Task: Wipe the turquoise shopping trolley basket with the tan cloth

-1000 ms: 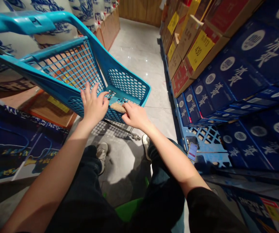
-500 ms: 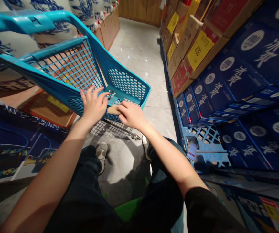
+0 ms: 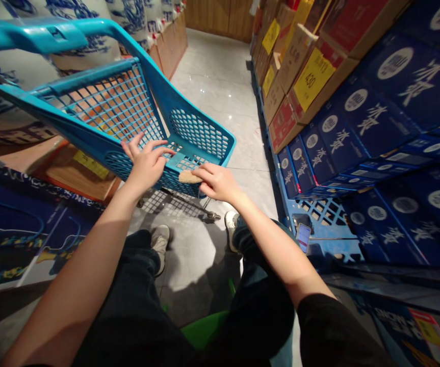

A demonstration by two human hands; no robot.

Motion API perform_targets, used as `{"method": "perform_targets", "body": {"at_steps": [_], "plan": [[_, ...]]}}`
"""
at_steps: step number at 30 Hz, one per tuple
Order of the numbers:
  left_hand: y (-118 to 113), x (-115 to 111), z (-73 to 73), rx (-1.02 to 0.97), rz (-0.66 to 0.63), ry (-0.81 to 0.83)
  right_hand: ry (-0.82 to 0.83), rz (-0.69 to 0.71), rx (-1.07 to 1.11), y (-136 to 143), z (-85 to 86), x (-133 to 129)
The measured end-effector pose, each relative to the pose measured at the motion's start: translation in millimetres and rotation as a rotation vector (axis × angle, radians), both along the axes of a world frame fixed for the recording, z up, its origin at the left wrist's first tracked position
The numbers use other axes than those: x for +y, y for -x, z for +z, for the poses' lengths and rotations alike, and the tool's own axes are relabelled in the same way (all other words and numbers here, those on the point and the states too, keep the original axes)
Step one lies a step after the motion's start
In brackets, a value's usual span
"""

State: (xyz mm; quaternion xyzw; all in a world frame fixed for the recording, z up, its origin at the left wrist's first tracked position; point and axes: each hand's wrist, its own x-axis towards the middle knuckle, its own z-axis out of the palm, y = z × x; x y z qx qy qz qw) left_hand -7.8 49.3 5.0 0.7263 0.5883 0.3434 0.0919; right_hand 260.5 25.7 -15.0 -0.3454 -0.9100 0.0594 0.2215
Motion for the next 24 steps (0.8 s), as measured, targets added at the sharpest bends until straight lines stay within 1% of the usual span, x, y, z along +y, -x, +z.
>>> {"method": "perform_targets", "body": {"at_steps": [3, 6, 8, 13, 16, 19, 21, 24], "plan": [[1.5, 2.5, 3.2, -0.014, -0.015, 0.015, 0.017, -0.109, -0.015, -9.8, 2.7, 8.0], [4.2, 5.1, 5.4, -0.016, -0.020, 0.034, 0.013, -0.183, -0.039, -1.9, 0.0, 5.3], [7.9, 7.2, 6.1, -0.020, -0.020, 0.042, -0.001, -0.164, -0.038, 10.0, -5.4, -2.7], [26.5, 16.5, 5.8, -0.059, -0.011, 0.025, -0.060, -0.043, 0.004, 40.8, -18.7, -27.1], [41.5, 25.0, 6.2, -0.069, -0.026, 0.021, -0.105, 0.046, -0.036, 51.2, -20.3, -34.5], [50.4, 29.3, 7.1, -0.045, -0.017, 0.018, -0.176, 0.125, -0.105, 51.8, -17.5, -35.2], [47.7, 24.9, 7.1, -0.020, 0.035, -0.013, -0.186, 0.130, -0.144, 48.1, -14.6, -33.5], [29.2, 6.1, 4.8, 0.028, 0.088, -0.060, -0.136, 0.060, -0.161, 43.6, -10.8, -32.2]]}}
